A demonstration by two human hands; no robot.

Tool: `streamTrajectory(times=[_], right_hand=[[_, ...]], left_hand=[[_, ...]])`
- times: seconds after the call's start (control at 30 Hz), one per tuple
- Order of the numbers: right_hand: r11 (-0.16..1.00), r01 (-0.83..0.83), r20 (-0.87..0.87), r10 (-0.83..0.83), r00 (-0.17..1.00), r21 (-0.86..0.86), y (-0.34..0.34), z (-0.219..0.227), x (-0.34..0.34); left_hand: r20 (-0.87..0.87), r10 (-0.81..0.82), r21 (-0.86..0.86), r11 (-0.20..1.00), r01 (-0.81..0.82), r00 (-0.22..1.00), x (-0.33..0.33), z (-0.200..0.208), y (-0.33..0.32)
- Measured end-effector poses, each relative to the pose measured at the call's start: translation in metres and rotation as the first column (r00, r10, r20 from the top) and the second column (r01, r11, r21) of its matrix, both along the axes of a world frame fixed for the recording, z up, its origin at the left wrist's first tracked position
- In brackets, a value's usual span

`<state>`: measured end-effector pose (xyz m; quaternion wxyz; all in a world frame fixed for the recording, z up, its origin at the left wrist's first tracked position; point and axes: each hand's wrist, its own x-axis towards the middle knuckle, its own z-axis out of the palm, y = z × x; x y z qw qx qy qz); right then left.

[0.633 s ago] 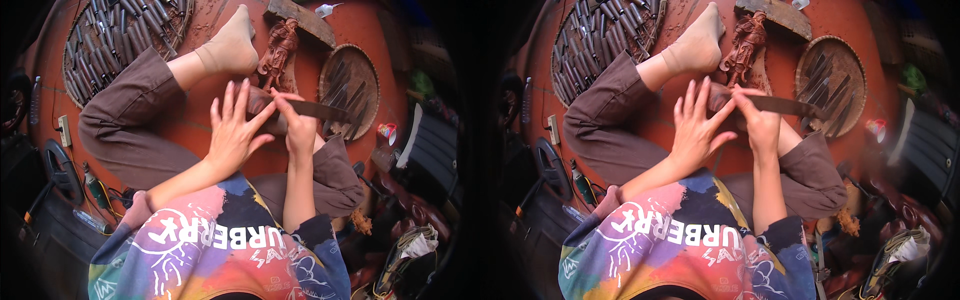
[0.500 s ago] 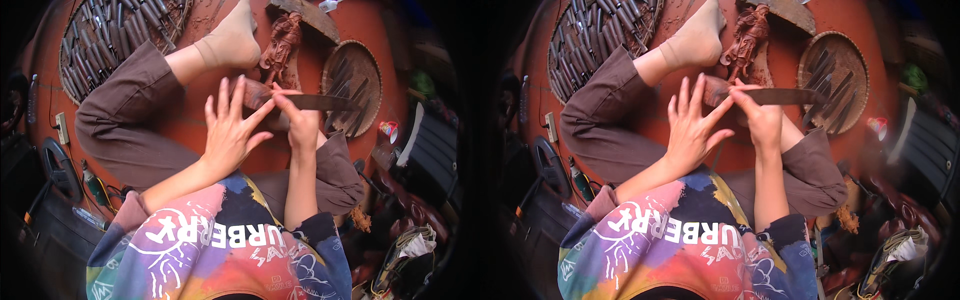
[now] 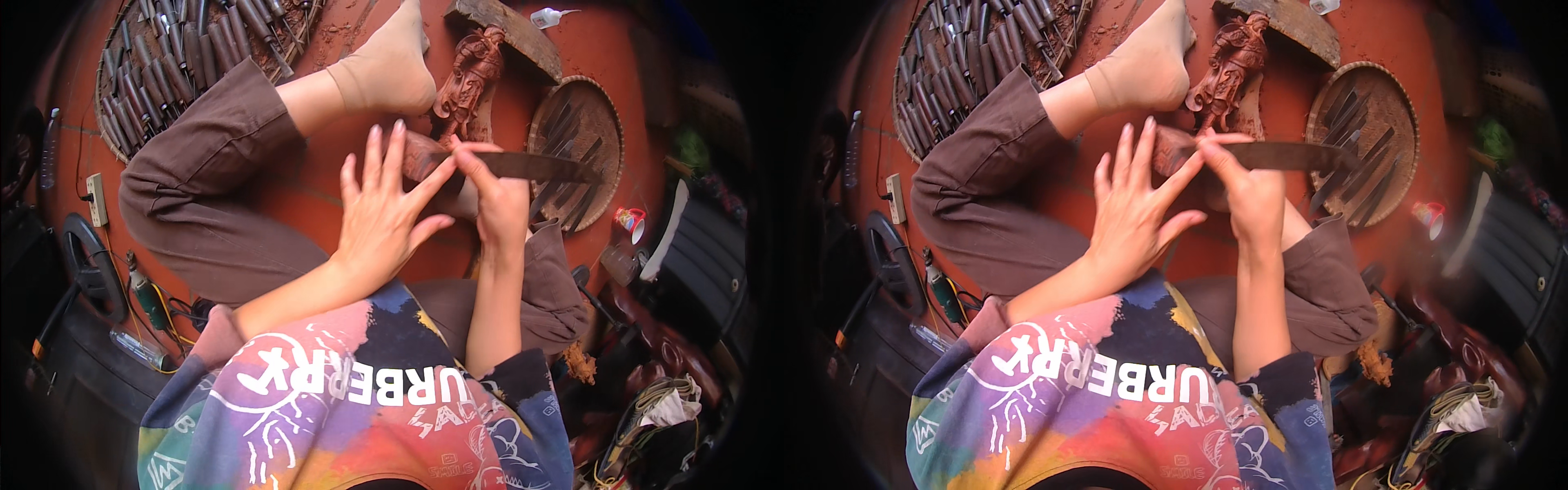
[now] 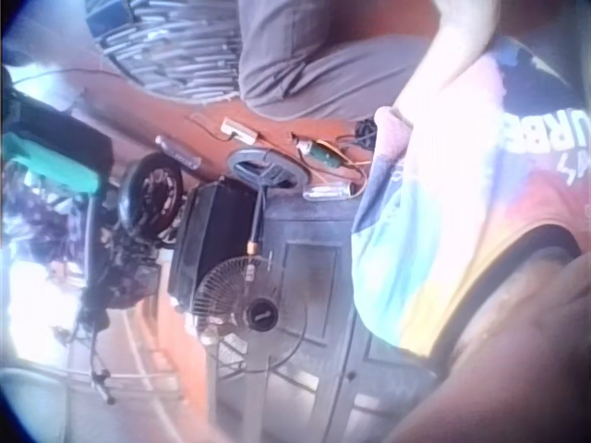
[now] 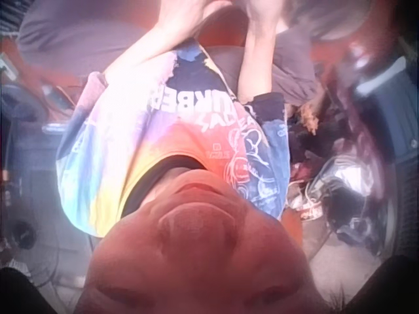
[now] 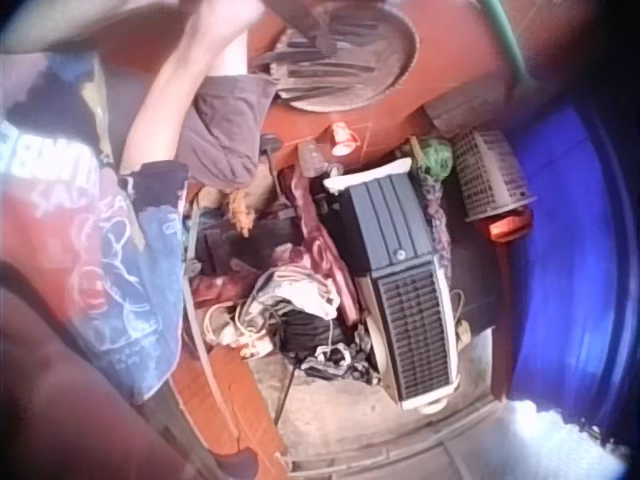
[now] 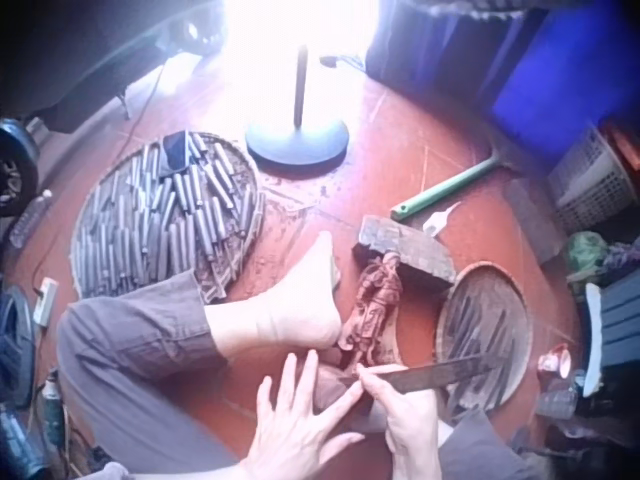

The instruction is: The person is carving a wooden object using a knife. They hold the wood between their feet and use the knife to shape and refine the surface.

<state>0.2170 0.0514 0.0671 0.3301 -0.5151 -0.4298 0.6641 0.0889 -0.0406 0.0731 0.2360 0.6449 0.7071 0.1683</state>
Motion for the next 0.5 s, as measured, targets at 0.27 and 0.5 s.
streamTrajectory(times=[0.27, 0.5], right_hand=[[0.998, 0.038, 0.092, -0.042, 0.995, 0.05, 0.008, -0.007, -0.004], [0.999, 0.036, 0.033, -0.036, 0.999, -0.021, 0.012, -0.003, -0.006]], left_hand=[[-0.02, 0.039, 0.116, 0.993, -0.036, 0.999, 0.002, -0.011, 0.01], [-0.001, 0.031, 0.108, 0.994, -0.03, 1.0, 0.0, -0.013, 0.011]])
